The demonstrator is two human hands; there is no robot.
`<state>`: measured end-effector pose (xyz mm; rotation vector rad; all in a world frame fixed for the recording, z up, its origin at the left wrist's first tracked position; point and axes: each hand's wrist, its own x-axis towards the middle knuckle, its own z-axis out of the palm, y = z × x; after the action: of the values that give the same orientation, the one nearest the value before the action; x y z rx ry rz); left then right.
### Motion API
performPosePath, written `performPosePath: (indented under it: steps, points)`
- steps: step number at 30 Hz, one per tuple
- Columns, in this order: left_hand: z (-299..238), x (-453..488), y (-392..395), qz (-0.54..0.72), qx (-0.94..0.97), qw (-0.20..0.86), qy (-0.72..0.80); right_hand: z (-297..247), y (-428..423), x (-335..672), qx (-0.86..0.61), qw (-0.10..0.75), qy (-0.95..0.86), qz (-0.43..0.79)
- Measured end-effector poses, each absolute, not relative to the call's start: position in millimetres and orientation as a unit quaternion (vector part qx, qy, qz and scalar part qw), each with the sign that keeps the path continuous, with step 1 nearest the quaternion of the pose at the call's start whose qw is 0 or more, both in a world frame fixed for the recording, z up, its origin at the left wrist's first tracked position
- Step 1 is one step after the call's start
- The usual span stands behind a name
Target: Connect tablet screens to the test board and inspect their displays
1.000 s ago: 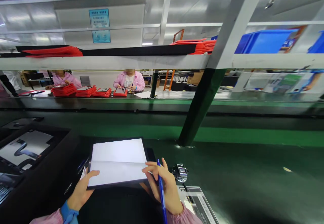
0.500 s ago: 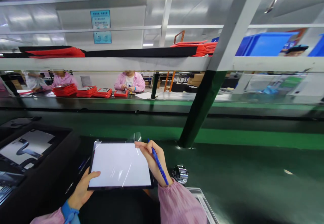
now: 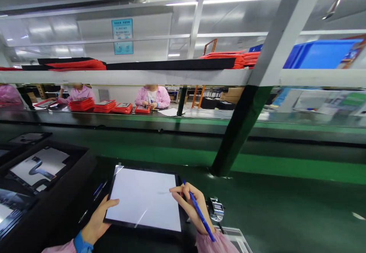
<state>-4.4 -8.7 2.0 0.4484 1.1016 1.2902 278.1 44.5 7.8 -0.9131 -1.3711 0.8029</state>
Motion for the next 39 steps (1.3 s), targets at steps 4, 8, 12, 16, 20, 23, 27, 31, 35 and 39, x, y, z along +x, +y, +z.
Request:
performPosePath:
  steps: [4, 8, 12, 16, 20, 23, 27, 31, 35, 39]
  points:
    - [4.5, -4.7, -8.8, 0.560, 0.172, 0.656, 0.476, 7.1, 46.3, 283.3, -0.390, 0.600, -0.609, 0.342]
    - [7.0, -4.2, -9.5, 0.565, 0.159, 0.666, 0.460, 6.3, 50.0, 280.7, -0.406, 0.588, -0.603, 0.353]
    - [3.1, -6.0, -10.7, 0.569, 0.145, 0.691, 0.422, 1.2, 50.7, 272.6, -0.411, 0.610, -0.576, 0.356]
    - [0.8, -7.9, -10.6, 0.562, 0.151, 0.722, 0.373, -5.1, 49.5, 271.3, -0.430, 0.636, -0.544, 0.340]
    - [9.0, -4.0, -9.9, 0.514, 0.143, 0.783, 0.319, -17.2, 52.3, 272.6, -0.437, 0.667, -0.511, 0.321]
    - [15.5, 0.5, -9.3, 0.515, 0.137, 0.780, 0.328, -26.5, 56.4, 271.7, -0.442, 0.675, -0.503, 0.309]
    - [16.4, 1.2, -7.9, 0.518, 0.111, 0.750, 0.396, -34.6, 58.6, 269.3, -0.449, 0.687, -0.495, 0.287]
    - [12.6, -2.3, -6.5, 0.489, 0.105, 0.739, 0.452, -40.8, 53.5, 273.1, -0.454, 0.692, -0.497, 0.261]
    - [13.0, -3.8, -6.2, 0.472, 0.113, 0.753, 0.445, -43.1, 44.8, 284.8, -0.455, 0.696, -0.503, 0.237]
    - [19.2, -4.5, -6.0, 0.474, 0.096, 0.745, 0.460, -37.7, 39.4, 297.1, -0.451, 0.697, -0.509, 0.227]
